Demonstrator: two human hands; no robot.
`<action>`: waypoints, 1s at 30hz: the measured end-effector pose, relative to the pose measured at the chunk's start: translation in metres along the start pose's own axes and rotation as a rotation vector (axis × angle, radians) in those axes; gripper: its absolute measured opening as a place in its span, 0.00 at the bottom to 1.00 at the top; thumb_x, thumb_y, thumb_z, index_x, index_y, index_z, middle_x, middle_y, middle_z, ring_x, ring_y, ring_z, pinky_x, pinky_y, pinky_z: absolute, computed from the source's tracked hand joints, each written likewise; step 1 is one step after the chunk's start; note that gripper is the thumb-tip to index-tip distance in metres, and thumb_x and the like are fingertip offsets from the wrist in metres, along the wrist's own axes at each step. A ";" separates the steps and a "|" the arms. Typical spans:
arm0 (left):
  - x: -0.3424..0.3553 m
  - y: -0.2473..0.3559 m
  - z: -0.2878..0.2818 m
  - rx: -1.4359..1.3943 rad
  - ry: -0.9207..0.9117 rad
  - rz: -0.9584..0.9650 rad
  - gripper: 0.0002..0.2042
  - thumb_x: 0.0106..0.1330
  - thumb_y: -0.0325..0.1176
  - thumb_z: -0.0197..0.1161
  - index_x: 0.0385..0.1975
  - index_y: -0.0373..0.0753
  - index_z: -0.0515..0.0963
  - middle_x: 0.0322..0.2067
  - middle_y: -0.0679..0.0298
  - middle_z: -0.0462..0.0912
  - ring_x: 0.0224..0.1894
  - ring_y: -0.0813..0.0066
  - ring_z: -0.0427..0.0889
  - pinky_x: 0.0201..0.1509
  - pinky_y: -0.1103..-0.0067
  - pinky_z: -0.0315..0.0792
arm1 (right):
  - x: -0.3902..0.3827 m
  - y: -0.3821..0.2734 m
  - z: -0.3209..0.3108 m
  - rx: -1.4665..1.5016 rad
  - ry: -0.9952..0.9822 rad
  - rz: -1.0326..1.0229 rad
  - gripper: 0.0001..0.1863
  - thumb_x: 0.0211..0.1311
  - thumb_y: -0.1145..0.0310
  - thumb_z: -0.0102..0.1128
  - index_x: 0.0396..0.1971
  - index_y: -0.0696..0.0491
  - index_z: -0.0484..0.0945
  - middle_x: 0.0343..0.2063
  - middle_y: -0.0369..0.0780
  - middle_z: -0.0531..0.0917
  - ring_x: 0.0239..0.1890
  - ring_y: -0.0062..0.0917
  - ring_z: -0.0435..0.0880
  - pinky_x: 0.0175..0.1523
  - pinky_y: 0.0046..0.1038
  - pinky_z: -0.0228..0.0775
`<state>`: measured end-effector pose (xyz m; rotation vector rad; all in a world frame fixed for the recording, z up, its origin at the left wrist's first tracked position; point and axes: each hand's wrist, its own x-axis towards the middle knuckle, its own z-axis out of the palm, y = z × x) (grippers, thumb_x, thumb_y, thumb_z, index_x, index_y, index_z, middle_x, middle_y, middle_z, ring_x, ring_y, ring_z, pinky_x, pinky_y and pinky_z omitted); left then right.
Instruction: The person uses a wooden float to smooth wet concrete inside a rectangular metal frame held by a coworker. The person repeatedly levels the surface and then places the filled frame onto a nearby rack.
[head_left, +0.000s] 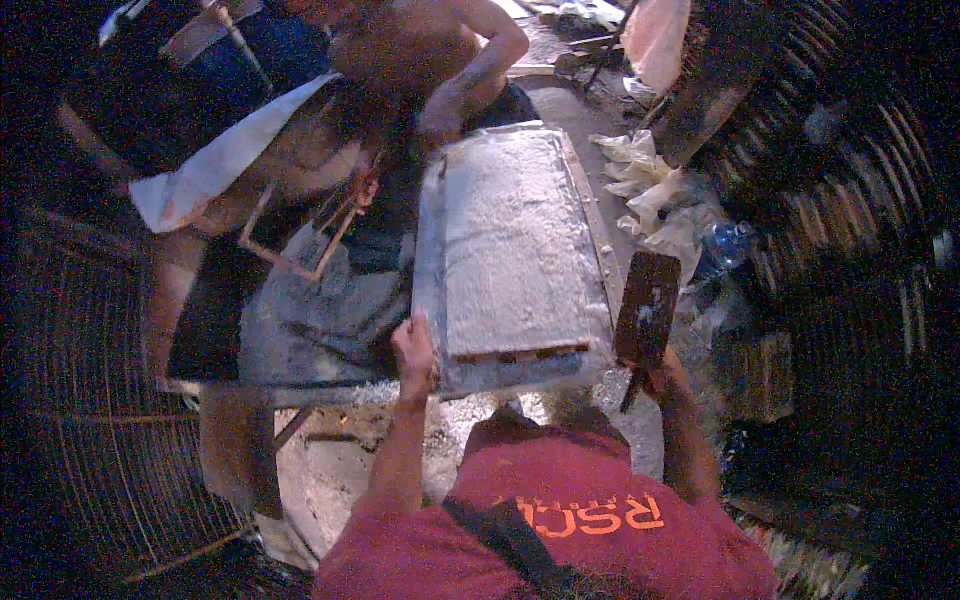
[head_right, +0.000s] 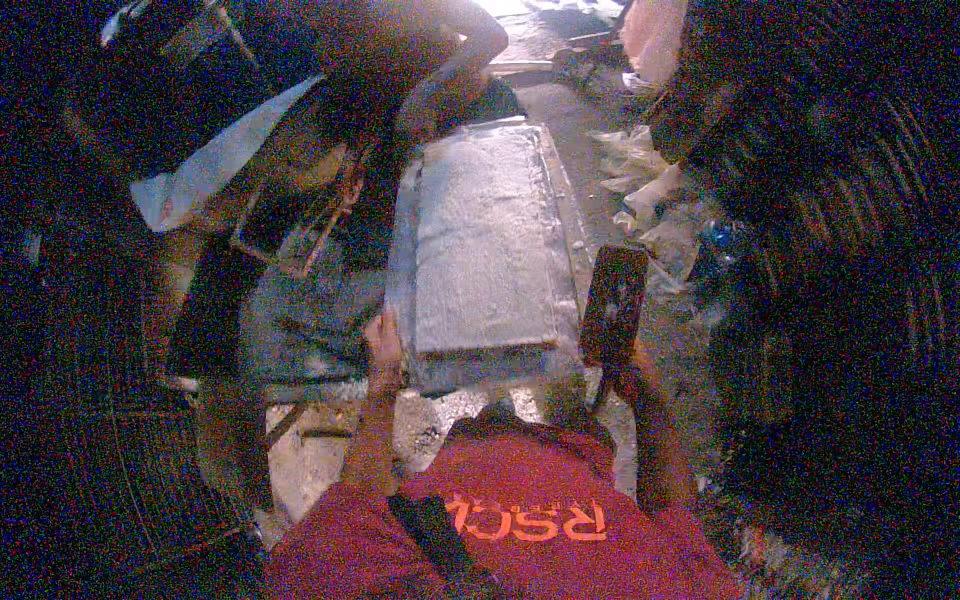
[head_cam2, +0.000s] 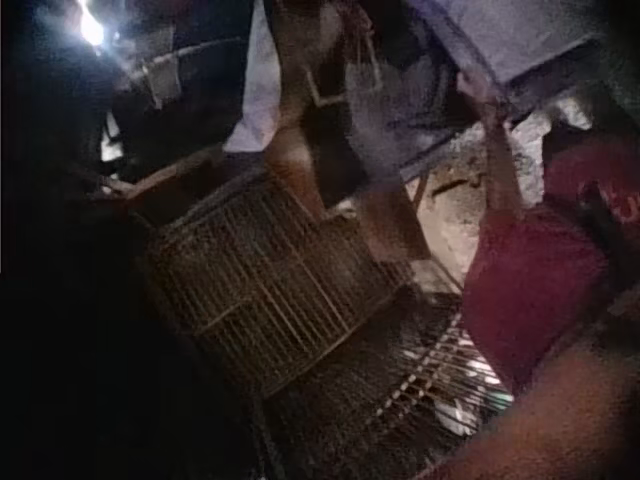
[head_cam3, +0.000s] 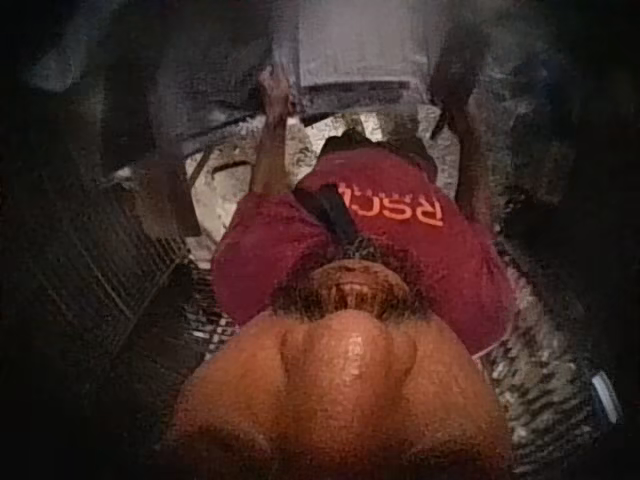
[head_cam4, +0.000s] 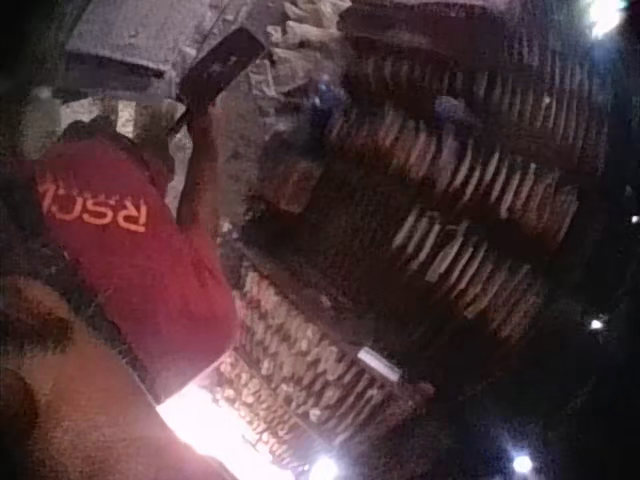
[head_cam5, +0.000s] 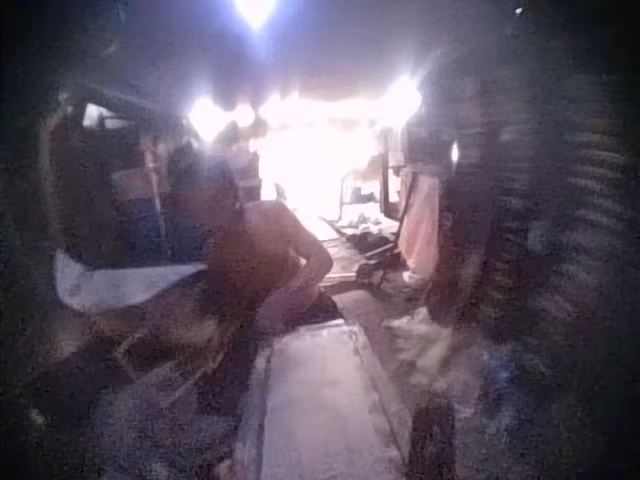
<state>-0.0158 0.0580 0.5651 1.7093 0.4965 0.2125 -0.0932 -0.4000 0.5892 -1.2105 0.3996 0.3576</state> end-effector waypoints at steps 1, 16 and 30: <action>0.002 -0.004 0.001 0.001 0.004 0.019 0.24 0.74 0.46 0.54 0.17 0.36 0.68 0.18 0.72 0.67 0.23 0.82 0.62 0.25 0.75 0.58 | -0.005 -0.001 0.006 0.022 0.025 -0.010 0.26 0.60 0.55 0.67 0.53 0.54 0.75 0.43 0.40 0.82 0.42 0.30 0.82 0.46 0.34 0.77; 0.112 -0.045 0.077 -0.075 -0.232 0.551 0.20 0.72 0.48 0.57 0.28 0.36 0.76 0.24 0.69 0.76 0.24 0.78 0.72 0.25 0.78 0.66 | 0.010 0.092 0.029 -0.493 0.512 -0.571 0.25 0.67 0.57 0.58 0.58 0.56 0.72 0.52 0.39 0.79 0.55 0.31 0.74 0.66 0.34 0.61; 0.347 -0.087 0.217 -0.327 -1.250 0.260 0.15 0.73 0.43 0.58 0.41 0.35 0.81 0.36 0.67 0.82 0.38 0.75 0.78 0.41 0.75 0.72 | 0.120 0.159 0.319 0.245 1.718 -0.524 0.32 0.60 0.49 0.65 0.49 0.63 0.69 0.38 0.39 0.75 0.38 0.23 0.70 0.42 0.29 0.66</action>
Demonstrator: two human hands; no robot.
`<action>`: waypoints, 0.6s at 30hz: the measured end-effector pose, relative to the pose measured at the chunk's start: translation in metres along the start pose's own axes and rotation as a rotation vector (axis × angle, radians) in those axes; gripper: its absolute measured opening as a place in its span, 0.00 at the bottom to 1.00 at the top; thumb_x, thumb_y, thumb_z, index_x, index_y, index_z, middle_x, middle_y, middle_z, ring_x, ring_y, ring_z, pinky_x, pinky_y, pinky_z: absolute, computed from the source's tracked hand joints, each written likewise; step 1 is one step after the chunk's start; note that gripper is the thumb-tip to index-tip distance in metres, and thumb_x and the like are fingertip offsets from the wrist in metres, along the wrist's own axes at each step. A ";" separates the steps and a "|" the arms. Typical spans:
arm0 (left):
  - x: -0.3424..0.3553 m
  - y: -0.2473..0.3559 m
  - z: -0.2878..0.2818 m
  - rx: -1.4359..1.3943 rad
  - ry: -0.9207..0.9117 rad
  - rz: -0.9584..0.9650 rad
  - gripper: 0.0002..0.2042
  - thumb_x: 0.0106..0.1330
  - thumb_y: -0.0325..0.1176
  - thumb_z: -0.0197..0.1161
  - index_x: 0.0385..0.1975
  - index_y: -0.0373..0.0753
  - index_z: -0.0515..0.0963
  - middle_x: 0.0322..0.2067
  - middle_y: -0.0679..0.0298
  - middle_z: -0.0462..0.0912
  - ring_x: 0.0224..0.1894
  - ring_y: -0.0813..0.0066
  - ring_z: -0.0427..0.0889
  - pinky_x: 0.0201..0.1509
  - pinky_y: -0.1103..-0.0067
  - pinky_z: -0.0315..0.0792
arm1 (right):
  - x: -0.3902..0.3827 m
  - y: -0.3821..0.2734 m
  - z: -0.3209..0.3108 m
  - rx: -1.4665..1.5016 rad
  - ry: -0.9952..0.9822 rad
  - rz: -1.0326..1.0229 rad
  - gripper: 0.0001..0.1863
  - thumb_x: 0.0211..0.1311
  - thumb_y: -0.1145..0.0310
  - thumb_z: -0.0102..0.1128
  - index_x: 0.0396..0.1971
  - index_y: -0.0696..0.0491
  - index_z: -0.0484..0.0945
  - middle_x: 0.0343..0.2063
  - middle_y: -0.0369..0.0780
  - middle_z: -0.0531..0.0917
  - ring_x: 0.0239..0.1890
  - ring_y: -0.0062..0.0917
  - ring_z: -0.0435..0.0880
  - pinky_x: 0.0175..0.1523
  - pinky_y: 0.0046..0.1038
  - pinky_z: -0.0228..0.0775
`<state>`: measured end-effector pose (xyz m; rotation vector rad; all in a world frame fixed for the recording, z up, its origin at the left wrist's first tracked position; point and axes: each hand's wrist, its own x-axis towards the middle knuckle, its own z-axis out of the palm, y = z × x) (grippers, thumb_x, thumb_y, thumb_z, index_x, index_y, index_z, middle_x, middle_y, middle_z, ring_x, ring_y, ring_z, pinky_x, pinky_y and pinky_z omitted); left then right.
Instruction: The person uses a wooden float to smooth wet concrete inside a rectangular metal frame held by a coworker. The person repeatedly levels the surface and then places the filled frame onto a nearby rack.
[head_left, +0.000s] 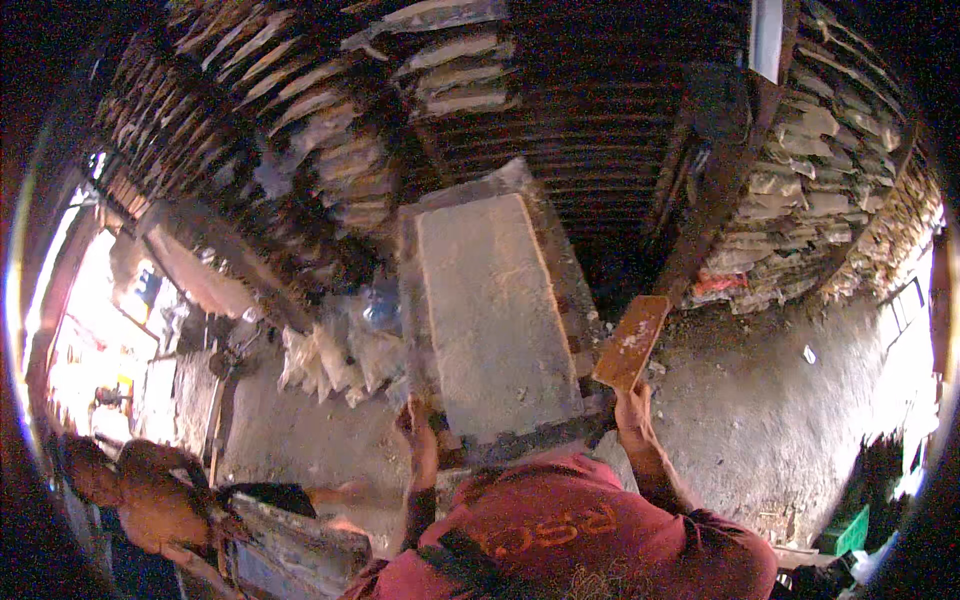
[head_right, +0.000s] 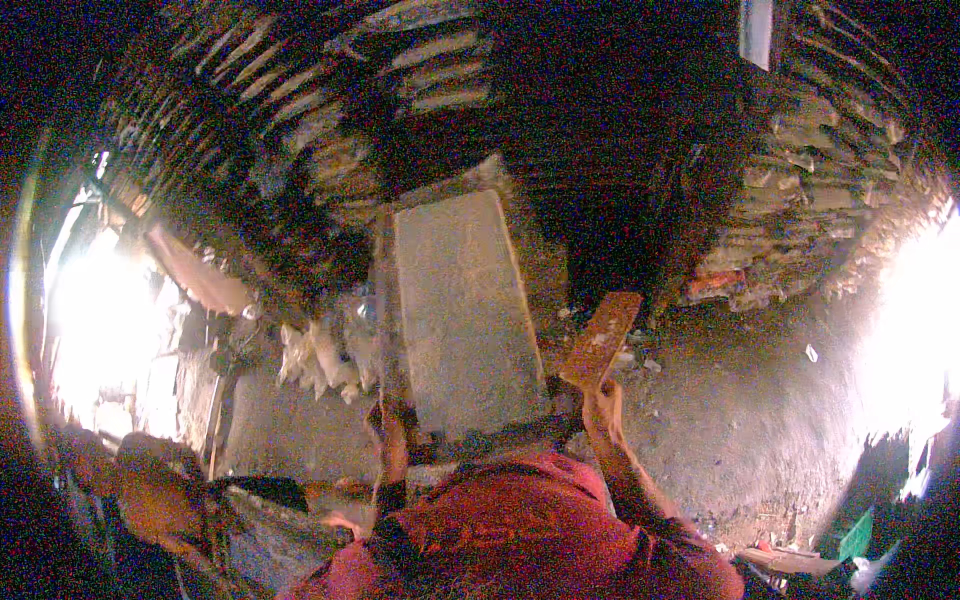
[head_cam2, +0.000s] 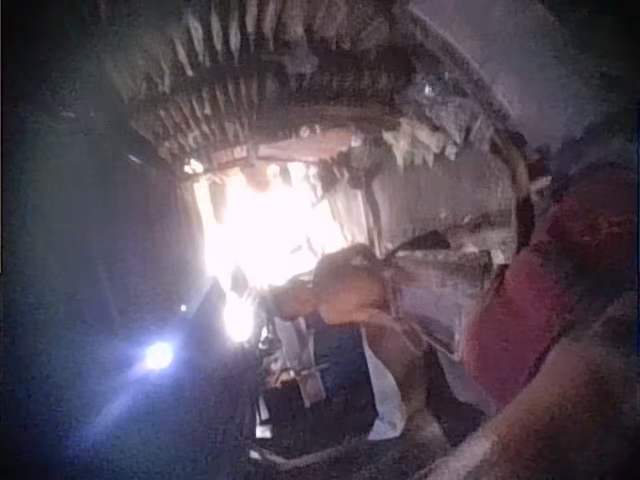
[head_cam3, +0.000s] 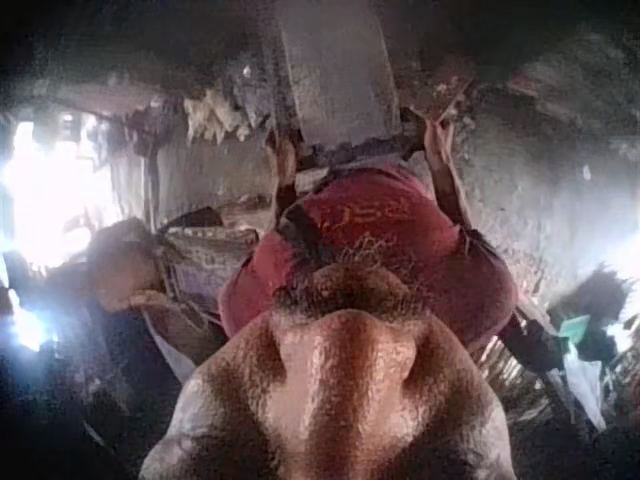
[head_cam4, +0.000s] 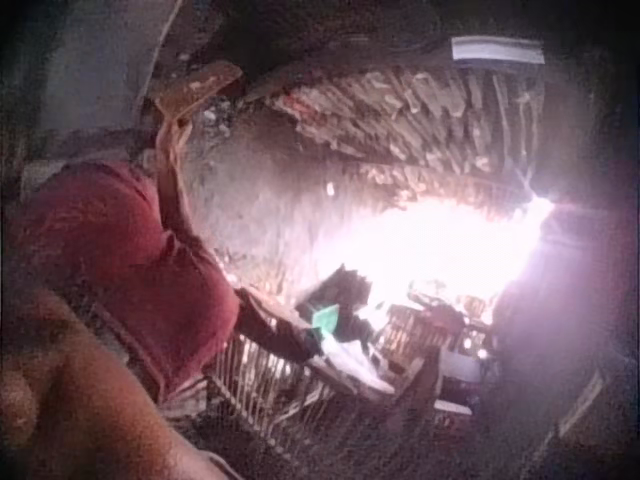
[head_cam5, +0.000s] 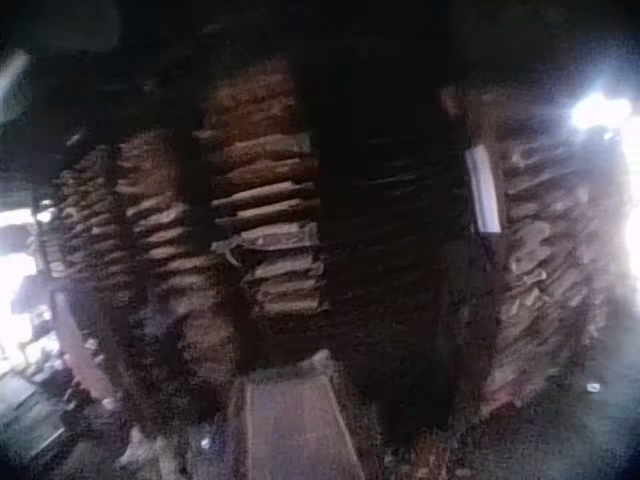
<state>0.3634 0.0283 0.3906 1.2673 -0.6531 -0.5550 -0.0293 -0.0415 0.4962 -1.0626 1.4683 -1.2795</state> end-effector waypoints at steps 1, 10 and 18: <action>0.008 -0.001 -0.017 -0.027 -0.084 -0.012 0.16 0.73 0.44 0.58 0.41 0.35 0.81 0.36 0.67 0.82 0.38 0.75 0.78 0.41 0.75 0.72 | -0.028 0.002 0.007 0.096 0.013 -0.027 0.31 0.60 0.49 0.64 0.48 0.62 0.70 0.38 0.38 0.75 0.38 0.23 0.70 0.42 0.28 0.65; 0.208 0.134 0.187 -0.042 -0.366 -0.038 0.20 0.72 0.48 0.59 0.35 0.34 0.81 0.28 0.66 0.83 0.26 0.76 0.77 0.29 0.76 0.71 | 0.049 -0.157 0.065 0.328 0.272 -0.102 0.22 0.64 0.52 0.62 0.45 0.57 0.79 0.34 0.33 0.79 0.34 0.20 0.74 0.42 0.28 0.68; 0.344 -0.012 0.381 -1.060 -0.666 -0.512 0.31 0.73 0.58 0.48 0.65 0.40 0.67 0.48 0.61 0.81 0.42 0.63 0.80 0.43 0.66 0.75 | 0.221 -0.139 0.016 0.506 0.323 -0.250 0.19 0.62 0.54 0.64 0.39 0.56 0.82 0.34 0.34 0.82 0.39 0.23 0.79 0.45 0.30 0.70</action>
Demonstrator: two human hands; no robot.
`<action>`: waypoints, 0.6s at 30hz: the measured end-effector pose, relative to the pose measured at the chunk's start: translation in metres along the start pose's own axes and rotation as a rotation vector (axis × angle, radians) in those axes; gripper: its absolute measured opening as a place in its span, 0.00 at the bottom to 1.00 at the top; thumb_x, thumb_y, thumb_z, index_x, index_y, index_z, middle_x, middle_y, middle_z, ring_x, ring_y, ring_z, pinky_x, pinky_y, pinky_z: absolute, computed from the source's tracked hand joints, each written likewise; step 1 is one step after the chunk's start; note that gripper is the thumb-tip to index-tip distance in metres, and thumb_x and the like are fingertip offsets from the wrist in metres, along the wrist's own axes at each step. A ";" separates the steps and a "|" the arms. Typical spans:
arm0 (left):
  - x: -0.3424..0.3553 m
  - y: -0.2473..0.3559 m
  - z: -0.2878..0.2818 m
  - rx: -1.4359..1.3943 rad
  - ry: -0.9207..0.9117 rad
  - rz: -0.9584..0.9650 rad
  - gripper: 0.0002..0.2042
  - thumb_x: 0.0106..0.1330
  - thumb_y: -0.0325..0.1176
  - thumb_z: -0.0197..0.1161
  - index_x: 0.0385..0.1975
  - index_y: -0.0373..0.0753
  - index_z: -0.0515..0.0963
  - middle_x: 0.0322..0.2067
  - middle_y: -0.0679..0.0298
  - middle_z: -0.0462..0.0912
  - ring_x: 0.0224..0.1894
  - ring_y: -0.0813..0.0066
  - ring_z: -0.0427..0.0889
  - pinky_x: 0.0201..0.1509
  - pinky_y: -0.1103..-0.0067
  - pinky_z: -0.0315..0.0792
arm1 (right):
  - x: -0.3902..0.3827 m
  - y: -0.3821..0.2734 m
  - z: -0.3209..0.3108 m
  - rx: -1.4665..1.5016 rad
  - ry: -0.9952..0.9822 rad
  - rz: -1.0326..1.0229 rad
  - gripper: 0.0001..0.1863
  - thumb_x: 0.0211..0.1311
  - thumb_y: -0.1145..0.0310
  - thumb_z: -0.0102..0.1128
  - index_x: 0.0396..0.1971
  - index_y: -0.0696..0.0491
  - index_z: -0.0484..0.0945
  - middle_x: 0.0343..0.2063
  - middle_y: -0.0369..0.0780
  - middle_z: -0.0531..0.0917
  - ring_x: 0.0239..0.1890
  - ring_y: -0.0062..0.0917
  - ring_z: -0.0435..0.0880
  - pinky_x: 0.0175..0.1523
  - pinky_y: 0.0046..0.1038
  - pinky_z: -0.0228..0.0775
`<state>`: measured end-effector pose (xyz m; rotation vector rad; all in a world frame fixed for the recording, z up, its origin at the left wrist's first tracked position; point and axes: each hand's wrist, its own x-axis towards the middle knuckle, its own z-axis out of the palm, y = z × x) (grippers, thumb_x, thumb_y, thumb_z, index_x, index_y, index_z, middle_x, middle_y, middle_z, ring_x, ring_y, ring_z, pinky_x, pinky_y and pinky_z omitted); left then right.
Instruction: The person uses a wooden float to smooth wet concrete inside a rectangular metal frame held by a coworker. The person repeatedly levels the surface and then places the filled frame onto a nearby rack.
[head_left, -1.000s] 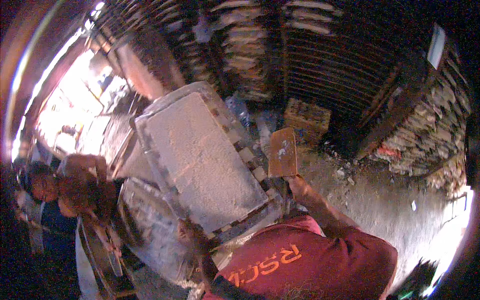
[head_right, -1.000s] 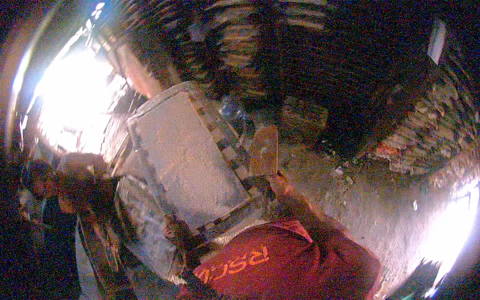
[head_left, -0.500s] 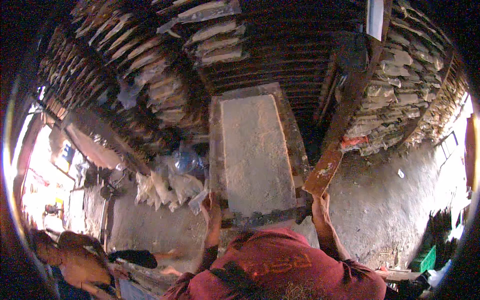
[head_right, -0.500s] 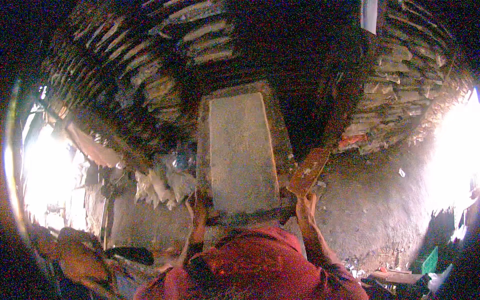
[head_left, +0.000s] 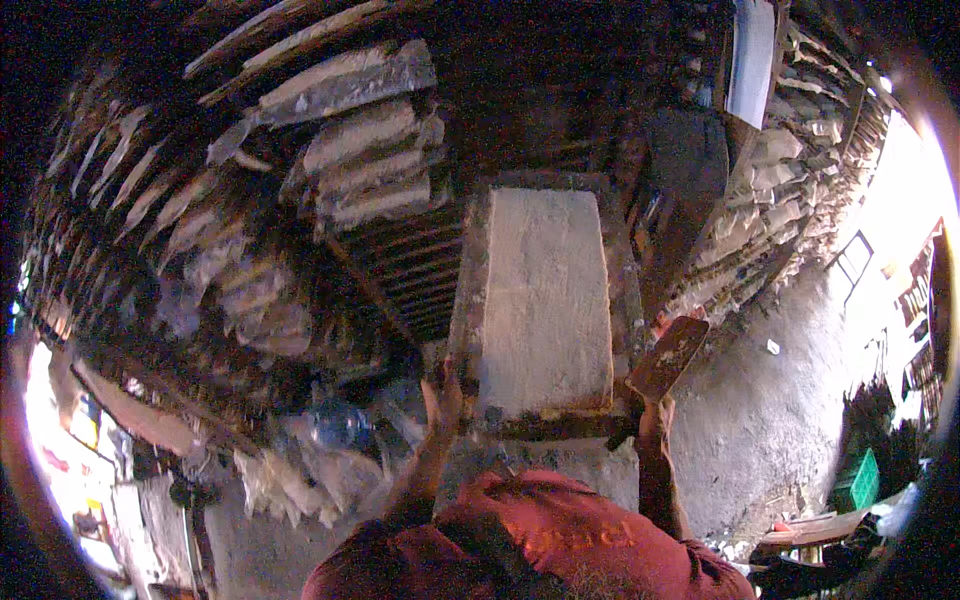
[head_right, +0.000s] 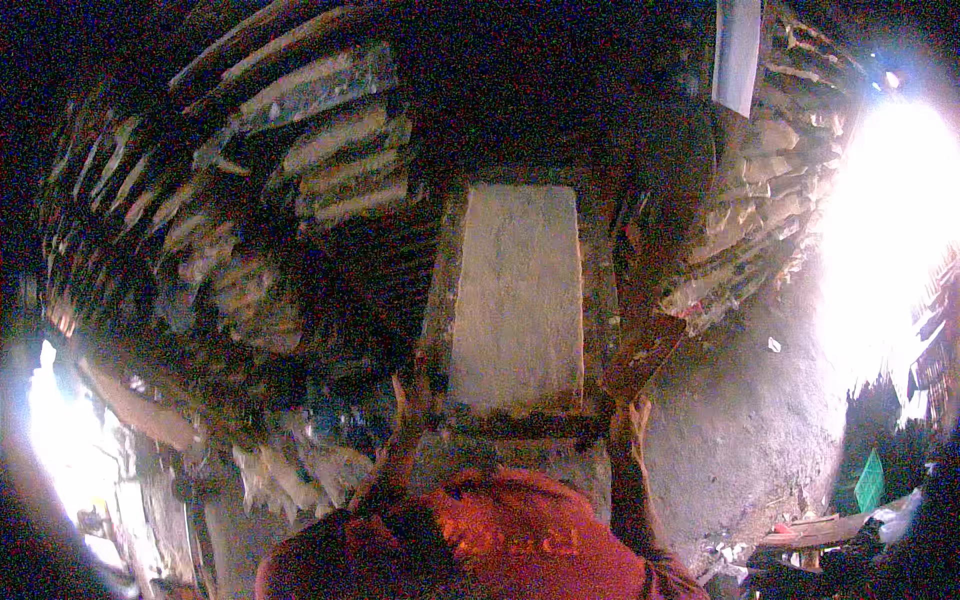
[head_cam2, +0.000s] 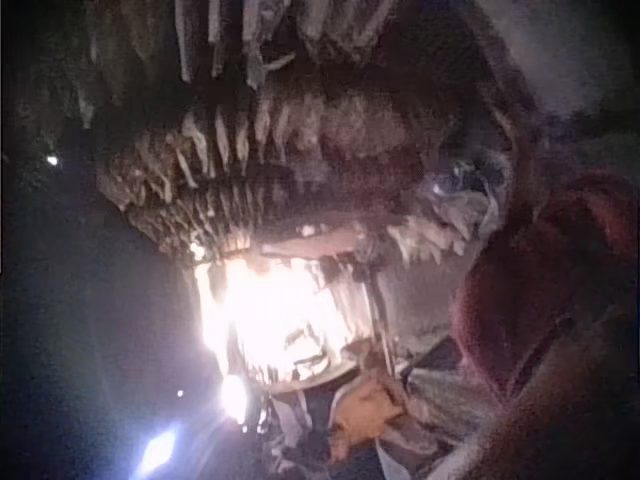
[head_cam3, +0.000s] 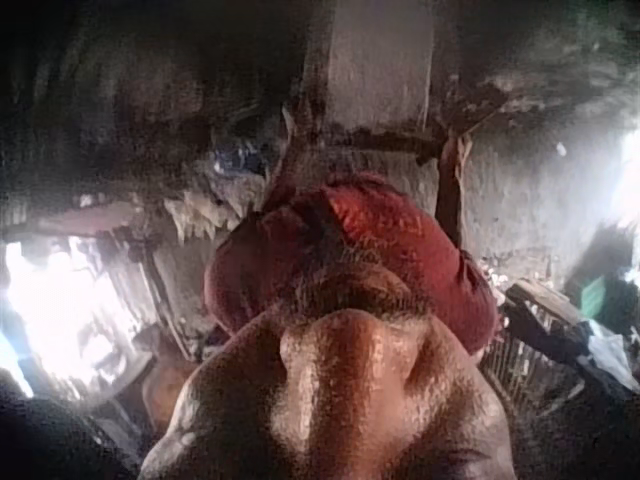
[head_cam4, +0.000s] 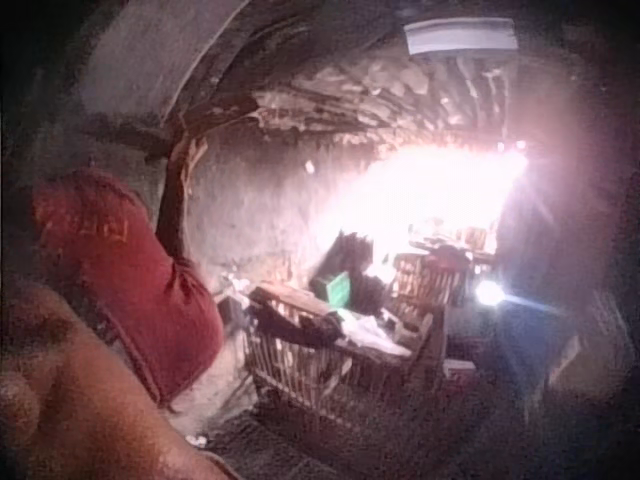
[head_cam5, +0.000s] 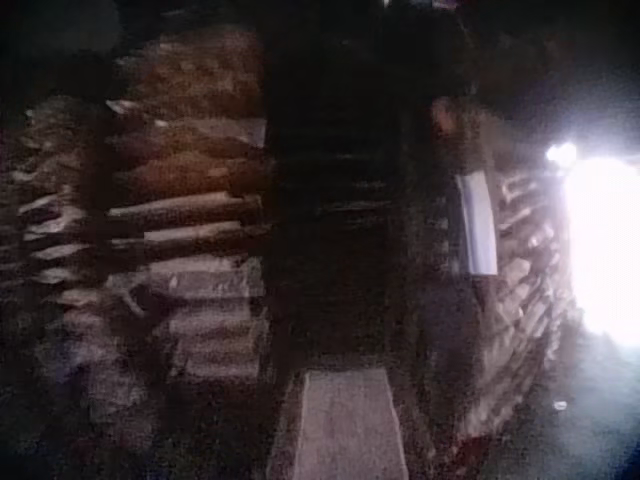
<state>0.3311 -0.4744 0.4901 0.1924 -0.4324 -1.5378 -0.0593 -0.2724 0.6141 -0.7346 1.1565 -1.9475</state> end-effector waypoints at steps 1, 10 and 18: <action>0.013 0.008 -0.007 -0.253 0.098 -0.117 0.31 0.73 0.59 0.46 0.66 0.42 0.65 0.47 0.61 0.80 0.40 0.63 0.81 0.41 0.65 0.76 | 0.008 0.011 -0.001 -0.095 0.052 0.025 0.20 0.61 0.53 0.64 0.38 0.56 0.82 0.33 0.34 0.83 0.37 0.23 0.80 0.44 0.30 0.71; 0.062 -0.135 0.063 0.813 0.090 -0.101 0.26 0.72 0.57 0.50 0.63 0.50 0.63 0.48 0.63 0.77 0.30 0.68 0.77 0.23 0.67 0.71 | 0.194 0.093 -0.112 0.006 0.159 0.044 0.18 0.62 0.56 0.65 0.38 0.59 0.83 0.37 0.35 0.84 0.39 0.21 0.80 0.49 0.31 0.70; 0.118 -0.134 0.088 0.650 -0.036 0.256 0.30 0.72 0.61 0.42 0.65 0.48 0.64 0.58 0.65 0.75 0.52 0.62 0.77 0.53 0.65 0.73 | 0.261 0.033 -0.032 -0.157 -0.066 0.028 0.18 0.67 0.60 0.60 0.49 0.56 0.75 0.43 0.38 0.82 0.37 0.24 0.79 0.41 0.27 0.72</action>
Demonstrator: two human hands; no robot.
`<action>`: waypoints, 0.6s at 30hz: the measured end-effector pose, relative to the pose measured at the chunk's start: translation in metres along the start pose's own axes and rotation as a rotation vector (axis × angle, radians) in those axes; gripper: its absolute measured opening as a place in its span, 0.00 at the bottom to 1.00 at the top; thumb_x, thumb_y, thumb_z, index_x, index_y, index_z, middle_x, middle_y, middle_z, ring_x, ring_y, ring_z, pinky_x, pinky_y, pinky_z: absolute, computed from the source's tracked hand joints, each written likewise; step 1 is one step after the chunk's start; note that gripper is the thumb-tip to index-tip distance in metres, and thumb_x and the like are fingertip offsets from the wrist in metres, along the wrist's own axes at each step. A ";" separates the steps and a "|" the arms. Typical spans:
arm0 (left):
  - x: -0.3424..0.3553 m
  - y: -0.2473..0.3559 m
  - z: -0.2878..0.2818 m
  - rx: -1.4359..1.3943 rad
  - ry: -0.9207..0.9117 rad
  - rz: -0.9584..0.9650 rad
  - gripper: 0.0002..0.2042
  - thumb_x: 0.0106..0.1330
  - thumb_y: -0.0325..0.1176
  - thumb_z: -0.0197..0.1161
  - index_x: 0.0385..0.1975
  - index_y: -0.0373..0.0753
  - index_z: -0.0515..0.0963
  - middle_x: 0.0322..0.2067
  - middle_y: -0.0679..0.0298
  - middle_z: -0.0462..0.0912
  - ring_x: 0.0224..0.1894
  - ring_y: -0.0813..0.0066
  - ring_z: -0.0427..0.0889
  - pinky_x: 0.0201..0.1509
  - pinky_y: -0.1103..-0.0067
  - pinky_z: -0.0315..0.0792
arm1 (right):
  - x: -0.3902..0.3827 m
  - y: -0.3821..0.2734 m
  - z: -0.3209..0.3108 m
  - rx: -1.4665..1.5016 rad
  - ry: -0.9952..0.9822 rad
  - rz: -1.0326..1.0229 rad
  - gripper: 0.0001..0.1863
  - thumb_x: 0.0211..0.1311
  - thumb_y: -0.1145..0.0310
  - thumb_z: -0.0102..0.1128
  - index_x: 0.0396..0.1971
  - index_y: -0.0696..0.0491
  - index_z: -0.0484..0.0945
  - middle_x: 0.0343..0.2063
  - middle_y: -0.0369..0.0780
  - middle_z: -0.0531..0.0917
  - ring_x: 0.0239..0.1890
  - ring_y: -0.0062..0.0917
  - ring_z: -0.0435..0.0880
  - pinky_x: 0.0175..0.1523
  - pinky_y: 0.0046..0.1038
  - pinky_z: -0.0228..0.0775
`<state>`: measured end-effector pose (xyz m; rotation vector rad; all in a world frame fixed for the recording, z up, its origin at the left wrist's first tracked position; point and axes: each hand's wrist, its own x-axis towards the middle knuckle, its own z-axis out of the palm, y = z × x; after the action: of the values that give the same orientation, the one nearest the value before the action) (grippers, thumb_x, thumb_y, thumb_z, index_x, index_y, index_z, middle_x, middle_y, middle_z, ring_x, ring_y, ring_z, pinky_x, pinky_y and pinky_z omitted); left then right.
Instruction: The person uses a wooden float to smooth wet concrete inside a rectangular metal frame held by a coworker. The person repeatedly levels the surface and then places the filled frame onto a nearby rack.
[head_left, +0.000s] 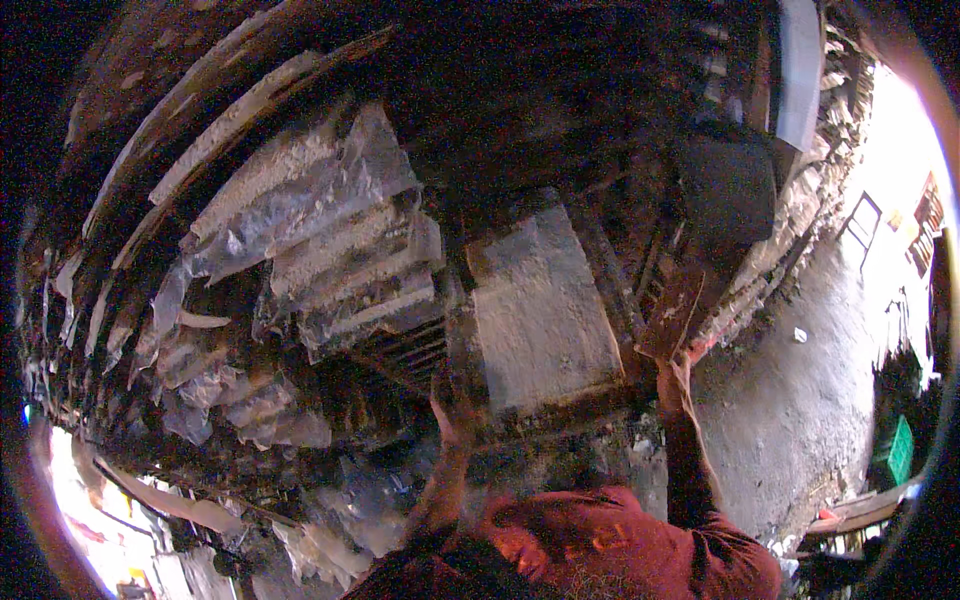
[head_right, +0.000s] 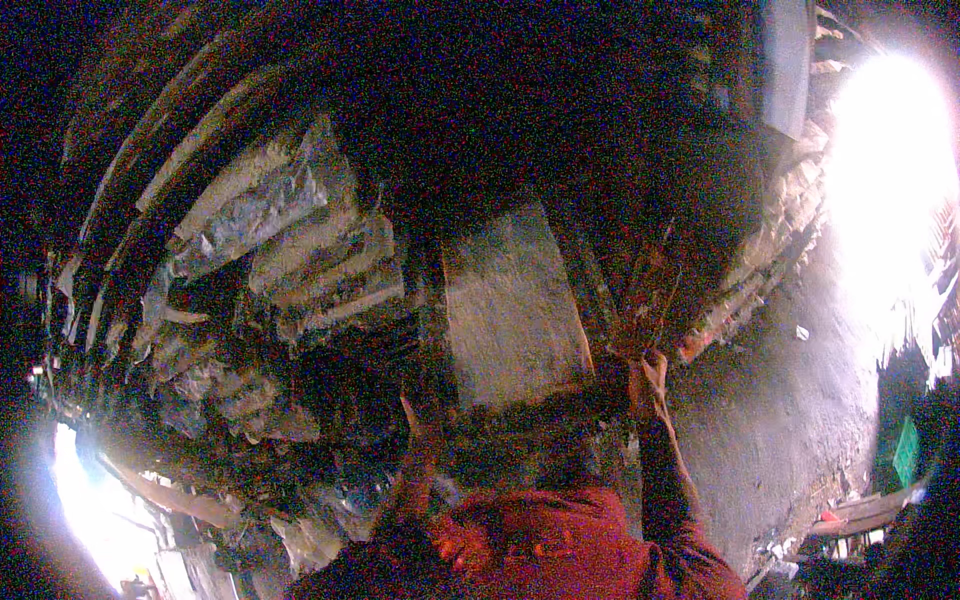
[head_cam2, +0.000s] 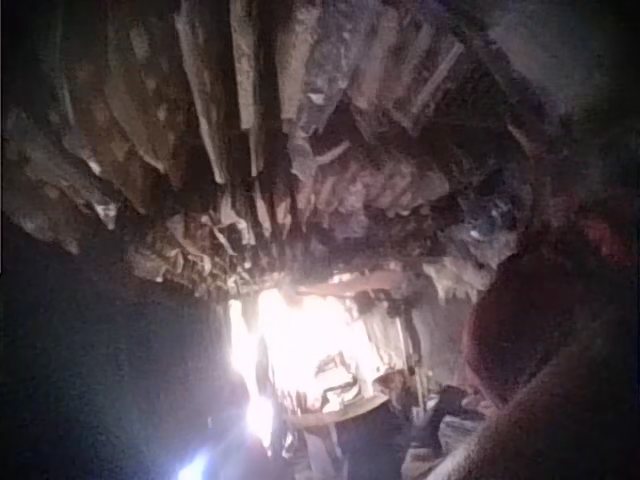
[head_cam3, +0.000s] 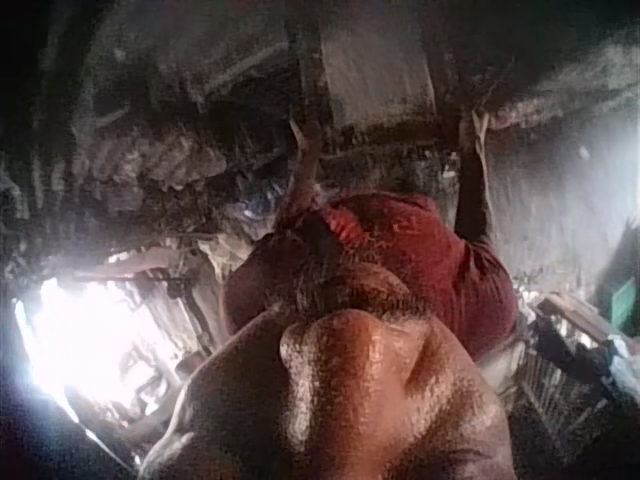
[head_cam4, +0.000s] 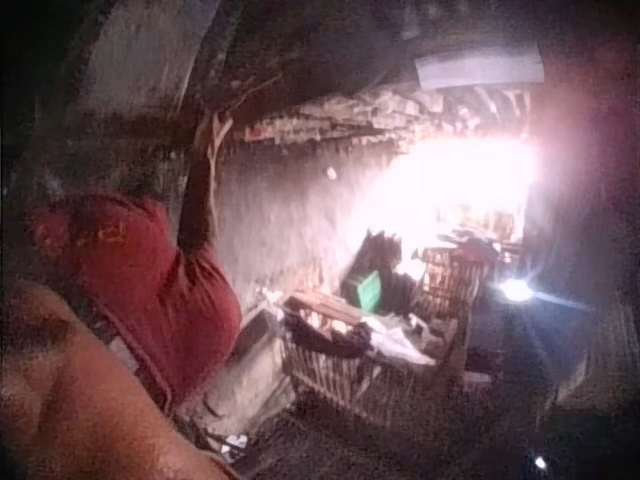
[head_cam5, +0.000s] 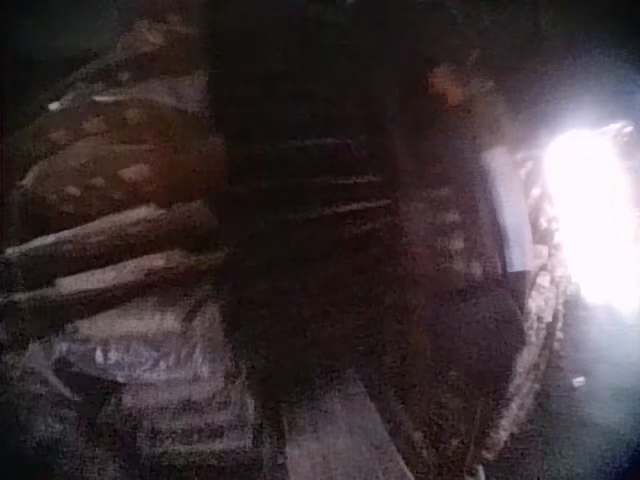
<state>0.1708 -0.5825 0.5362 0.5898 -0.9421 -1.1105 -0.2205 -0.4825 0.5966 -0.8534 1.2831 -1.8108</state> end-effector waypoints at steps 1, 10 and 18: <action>0.019 0.000 -0.026 -0.127 -0.011 -0.145 0.29 0.72 0.61 0.43 0.65 0.48 0.65 0.58 0.65 0.74 0.54 0.62 0.76 0.56 0.65 0.71 | 0.010 -0.011 0.015 -0.124 0.010 0.103 0.18 0.67 0.60 0.60 0.50 0.56 0.74 0.42 0.38 0.81 0.37 0.23 0.78 0.40 0.27 0.71; 0.109 0.021 -0.035 -0.423 -0.161 -0.310 0.30 0.72 0.58 0.48 0.65 0.43 0.67 0.58 0.64 0.75 0.57 0.64 0.74 0.58 0.66 0.71 | 0.145 0.084 0.079 0.015 -0.041 -0.239 0.25 0.69 0.56 0.58 0.60 0.55 0.71 0.58 0.38 0.75 0.59 0.28 0.72 0.65 0.35 0.62; 0.145 0.018 -0.072 -0.058 0.049 -0.301 0.29 0.72 0.52 0.51 0.68 0.43 0.62 0.63 0.62 0.70 0.62 0.62 0.70 0.62 0.64 0.66 | 0.169 0.047 0.126 0.203 -0.139 -0.124 0.33 0.69 0.53 0.57 0.68 0.55 0.63 0.67 0.38 0.66 0.67 0.30 0.64 0.69 0.36 0.54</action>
<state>0.2621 -0.7149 0.5630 0.7234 -0.7922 -1.3804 -0.1897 -0.6957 0.6031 -0.9438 0.9599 -1.9039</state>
